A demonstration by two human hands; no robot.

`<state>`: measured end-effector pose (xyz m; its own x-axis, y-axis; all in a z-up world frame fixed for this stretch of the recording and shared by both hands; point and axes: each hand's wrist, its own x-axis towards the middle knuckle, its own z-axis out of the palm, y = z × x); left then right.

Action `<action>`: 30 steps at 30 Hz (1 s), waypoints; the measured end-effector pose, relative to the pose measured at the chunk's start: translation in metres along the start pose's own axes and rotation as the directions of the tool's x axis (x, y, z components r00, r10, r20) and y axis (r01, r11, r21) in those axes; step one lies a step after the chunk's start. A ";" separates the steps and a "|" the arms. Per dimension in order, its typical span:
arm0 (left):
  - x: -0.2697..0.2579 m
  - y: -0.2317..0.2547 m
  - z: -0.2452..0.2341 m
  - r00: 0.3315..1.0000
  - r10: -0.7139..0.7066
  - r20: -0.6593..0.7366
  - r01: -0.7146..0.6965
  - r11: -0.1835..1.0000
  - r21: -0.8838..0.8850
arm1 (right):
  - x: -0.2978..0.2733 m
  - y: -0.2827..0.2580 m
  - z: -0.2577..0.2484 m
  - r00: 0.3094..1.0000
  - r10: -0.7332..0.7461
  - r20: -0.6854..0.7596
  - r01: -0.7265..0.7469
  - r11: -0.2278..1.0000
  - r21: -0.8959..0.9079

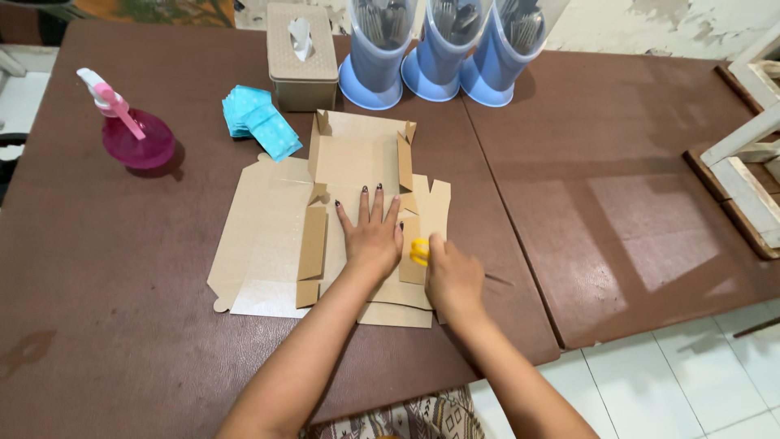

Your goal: The person uses yellow scissors to cut along the edges of a flat cardboard piece, then folds the cut sections to form a small rectangular box. The finished box is placed on the table next to the remaining cardboard.

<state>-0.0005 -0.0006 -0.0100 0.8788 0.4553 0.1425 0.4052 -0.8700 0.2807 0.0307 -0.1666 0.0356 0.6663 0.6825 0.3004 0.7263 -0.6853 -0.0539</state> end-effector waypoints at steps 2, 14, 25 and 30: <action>0.005 -0.001 -0.004 1.000 0.007 -0.028 -0.007 1.000 -0.001 | 0.027 0.002 0.005 1.000 0.004 -0.023 -0.004 1.000 -0.010; -0.003 0.007 -0.022 0.997 0.003 0.083 -0.003 1.000 0.006 | -0.027 0.007 -0.011 0.983 0.081 0.162 -0.096 0.992 0.084; -0.031 0.018 -0.081 0.737 0.120 0.665 -0.147 0.989 -0.016 | -0.033 0.040 -0.026 0.903 0.368 0.222 -0.427 0.827 0.366; -0.025 0.009 -0.061 0.776 0.165 0.609 -0.134 0.986 -0.097 | -0.054 0.040 -0.025 0.807 0.421 0.415 -0.526 0.832 0.177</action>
<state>-0.0344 -0.0084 0.0467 0.9020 0.0949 -0.4212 0.2580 -0.9007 0.3495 0.0194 -0.2372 0.0414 0.9135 0.3670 -0.1753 0.2838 -0.8839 -0.3716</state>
